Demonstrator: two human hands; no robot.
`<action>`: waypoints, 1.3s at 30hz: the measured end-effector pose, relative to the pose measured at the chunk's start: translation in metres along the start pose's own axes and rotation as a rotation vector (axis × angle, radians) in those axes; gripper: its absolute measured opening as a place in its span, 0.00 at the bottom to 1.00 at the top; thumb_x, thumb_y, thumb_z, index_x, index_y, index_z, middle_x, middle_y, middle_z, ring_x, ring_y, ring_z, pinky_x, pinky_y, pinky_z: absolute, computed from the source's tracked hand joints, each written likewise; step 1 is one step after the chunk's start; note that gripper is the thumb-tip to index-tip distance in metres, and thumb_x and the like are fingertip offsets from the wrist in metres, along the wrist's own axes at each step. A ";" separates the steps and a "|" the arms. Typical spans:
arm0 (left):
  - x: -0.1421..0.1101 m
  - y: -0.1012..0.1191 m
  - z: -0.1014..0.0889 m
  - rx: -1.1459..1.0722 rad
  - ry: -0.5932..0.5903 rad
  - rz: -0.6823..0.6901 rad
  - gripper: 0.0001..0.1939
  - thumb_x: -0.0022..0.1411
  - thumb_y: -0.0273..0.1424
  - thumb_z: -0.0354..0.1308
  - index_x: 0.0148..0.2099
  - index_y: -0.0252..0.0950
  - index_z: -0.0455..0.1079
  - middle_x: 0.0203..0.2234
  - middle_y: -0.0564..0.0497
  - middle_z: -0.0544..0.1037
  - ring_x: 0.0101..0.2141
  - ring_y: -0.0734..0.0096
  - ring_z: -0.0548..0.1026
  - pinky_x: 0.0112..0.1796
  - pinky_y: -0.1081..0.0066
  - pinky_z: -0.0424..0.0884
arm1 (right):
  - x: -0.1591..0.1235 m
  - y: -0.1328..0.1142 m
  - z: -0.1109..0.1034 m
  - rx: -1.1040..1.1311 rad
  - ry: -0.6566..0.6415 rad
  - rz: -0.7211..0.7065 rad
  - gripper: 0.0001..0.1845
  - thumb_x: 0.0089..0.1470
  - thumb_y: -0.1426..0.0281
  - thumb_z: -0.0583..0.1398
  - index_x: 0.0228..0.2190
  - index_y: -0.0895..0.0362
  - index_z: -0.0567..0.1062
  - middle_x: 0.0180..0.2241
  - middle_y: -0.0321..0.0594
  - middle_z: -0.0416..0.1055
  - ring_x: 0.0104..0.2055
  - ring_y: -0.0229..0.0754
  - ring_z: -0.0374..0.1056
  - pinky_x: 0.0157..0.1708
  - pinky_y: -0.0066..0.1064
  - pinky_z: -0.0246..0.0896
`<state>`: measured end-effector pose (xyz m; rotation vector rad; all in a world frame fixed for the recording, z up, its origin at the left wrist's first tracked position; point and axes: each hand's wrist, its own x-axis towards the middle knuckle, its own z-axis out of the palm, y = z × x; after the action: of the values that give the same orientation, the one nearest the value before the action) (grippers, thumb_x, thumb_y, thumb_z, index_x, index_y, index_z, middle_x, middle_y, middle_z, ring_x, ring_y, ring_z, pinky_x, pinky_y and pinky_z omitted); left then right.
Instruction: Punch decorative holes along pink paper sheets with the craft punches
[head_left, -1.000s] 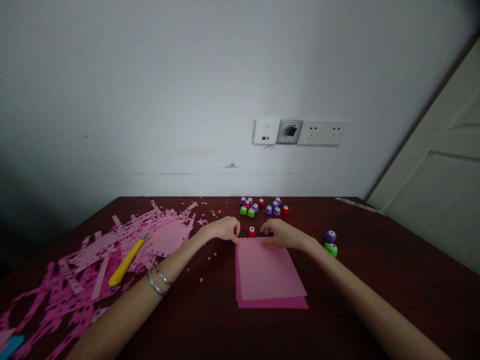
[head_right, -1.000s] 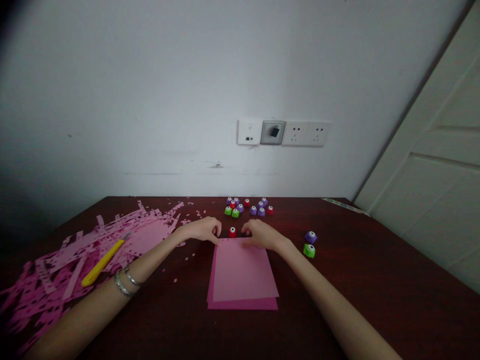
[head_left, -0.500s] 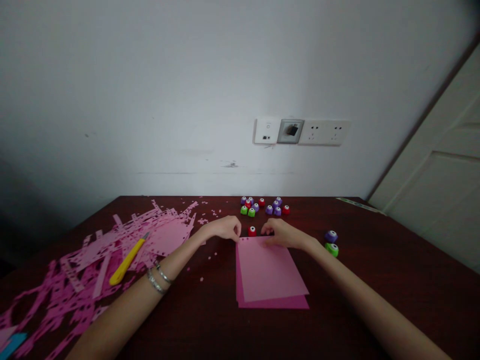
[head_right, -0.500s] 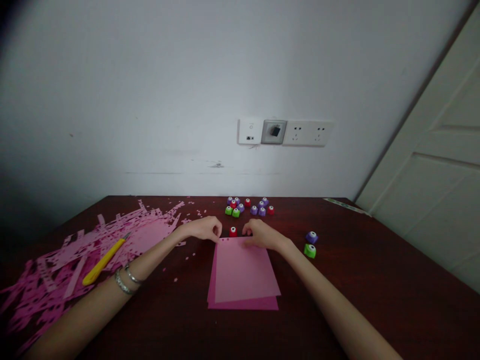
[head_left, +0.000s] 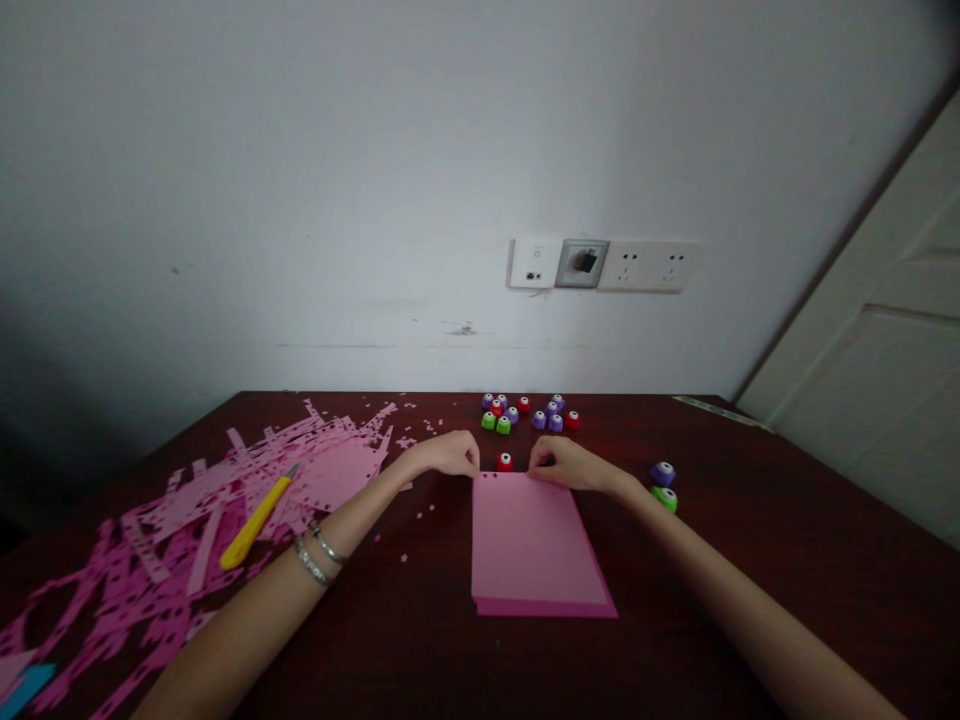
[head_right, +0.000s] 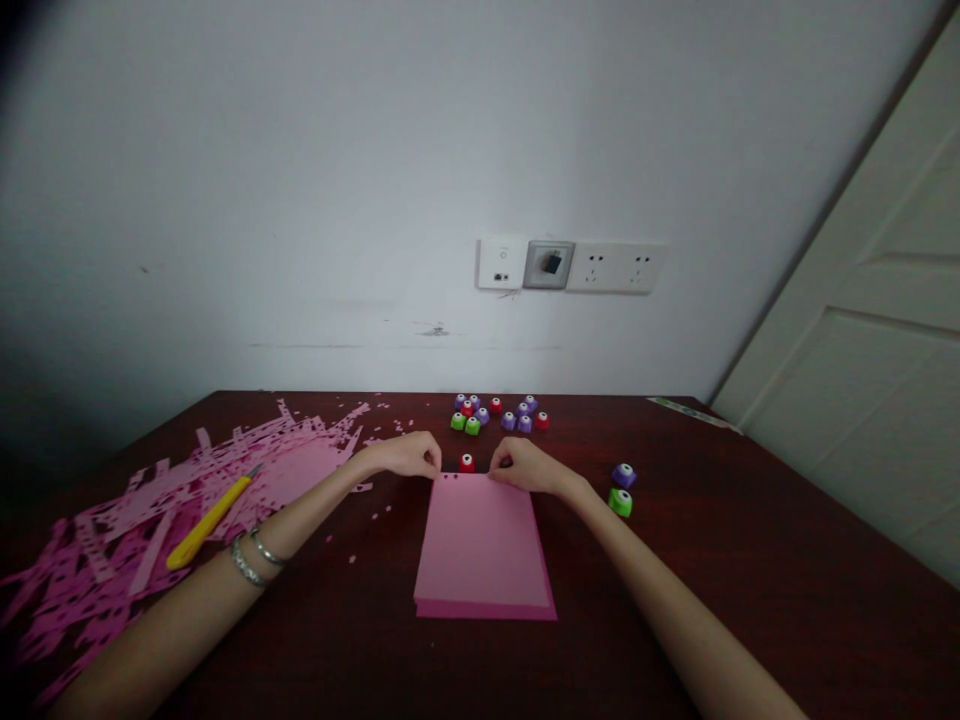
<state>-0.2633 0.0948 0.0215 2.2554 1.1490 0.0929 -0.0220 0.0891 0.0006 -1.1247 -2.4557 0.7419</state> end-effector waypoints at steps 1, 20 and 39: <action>0.000 0.000 0.001 0.001 0.012 -0.021 0.06 0.46 0.28 0.57 0.26 0.33 0.75 0.21 0.52 0.76 0.25 0.73 0.71 0.26 0.77 0.62 | 0.000 0.001 0.000 0.004 0.000 0.017 0.10 0.45 0.70 0.56 0.22 0.60 0.76 0.23 0.38 0.72 0.27 0.37 0.64 0.26 0.26 0.57; 0.001 0.000 0.004 -0.006 0.027 -0.074 0.06 0.44 0.28 0.56 0.25 0.33 0.74 0.18 0.54 0.74 0.23 0.76 0.68 0.24 0.77 0.59 | 0.000 0.002 0.001 0.016 0.025 0.092 0.09 0.43 0.70 0.57 0.20 0.60 0.75 0.21 0.38 0.71 0.24 0.36 0.63 0.23 0.25 0.54; 0.000 -0.001 0.002 -0.042 0.032 -0.089 0.07 0.44 0.30 0.56 0.25 0.33 0.74 0.21 0.52 0.75 0.24 0.74 0.68 0.25 0.76 0.59 | 0.003 0.009 0.006 0.014 0.097 0.065 0.08 0.44 0.72 0.56 0.21 0.60 0.75 0.24 0.40 0.73 0.27 0.38 0.65 0.26 0.26 0.57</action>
<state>-0.2632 0.0947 0.0196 2.1701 1.2509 0.1174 -0.0213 0.0942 -0.0087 -1.2112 -2.3404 0.7054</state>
